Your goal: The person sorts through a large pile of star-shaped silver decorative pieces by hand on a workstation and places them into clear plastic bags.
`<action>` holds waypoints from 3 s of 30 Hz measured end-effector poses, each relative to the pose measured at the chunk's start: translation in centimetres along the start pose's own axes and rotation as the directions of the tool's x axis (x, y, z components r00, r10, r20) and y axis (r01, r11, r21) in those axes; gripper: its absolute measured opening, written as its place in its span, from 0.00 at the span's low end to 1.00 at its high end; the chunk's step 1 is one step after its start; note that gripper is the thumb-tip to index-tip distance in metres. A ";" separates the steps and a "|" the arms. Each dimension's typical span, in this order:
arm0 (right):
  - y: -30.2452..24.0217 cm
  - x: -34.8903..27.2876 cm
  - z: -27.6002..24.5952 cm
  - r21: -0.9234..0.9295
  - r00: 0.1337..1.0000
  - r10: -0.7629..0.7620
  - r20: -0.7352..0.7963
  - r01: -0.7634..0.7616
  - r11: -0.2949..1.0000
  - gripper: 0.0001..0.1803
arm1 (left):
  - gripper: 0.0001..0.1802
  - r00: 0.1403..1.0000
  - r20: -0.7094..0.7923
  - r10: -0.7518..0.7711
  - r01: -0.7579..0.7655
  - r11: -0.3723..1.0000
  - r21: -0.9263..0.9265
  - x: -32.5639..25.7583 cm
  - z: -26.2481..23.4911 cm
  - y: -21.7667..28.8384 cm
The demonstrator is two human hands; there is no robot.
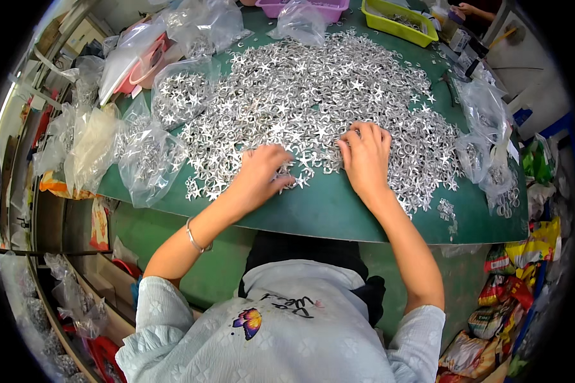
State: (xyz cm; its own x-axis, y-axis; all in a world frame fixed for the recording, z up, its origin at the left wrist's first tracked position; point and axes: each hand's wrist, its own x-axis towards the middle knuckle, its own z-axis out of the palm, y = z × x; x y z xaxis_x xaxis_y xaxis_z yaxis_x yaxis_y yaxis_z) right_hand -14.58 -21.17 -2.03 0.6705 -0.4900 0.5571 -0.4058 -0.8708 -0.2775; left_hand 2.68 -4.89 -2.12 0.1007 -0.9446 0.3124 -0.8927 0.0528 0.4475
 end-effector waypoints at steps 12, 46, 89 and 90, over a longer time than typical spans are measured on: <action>-2.6 0.3 1.9 0.229 0.934 -0.203 0.295 0.137 0.964 0.10 | 0.17 0.970 -0.174 -0.171 0.169 0.985 -0.025 -2.3 -0.6 -2.5; -7.0 -0.8 -0.1 0.735 0.872 0.073 0.485 -0.451 0.506 0.07 | 0.08 0.761 0.215 -0.612 0.147 -0.159 -0.976 -3.7 -0.6 0.7; 7.3 -8.2 -15.3 0.457 0.737 0.582 0.343 -0.672 0.582 0.09 | 0.08 0.922 0.135 -0.363 0.284 0.397 -0.873 -10.6 0.6 4.5; 5.9 -8.2 -15.3 0.450 0.742 0.521 0.422 -0.671 0.590 0.09 | 0.08 0.926 0.170 -0.336 0.312 0.433 -0.846 -11.6 0.7 4.2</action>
State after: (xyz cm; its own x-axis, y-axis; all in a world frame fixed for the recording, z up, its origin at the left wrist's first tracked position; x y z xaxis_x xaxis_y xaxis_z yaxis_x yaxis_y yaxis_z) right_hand -32.00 -21.63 3.75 0.5482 -0.8340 -0.0621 -0.4092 -0.2028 -0.8896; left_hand -2.58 6.05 -4.46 0.3187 -0.9479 -0.0035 0.0166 0.0019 0.9999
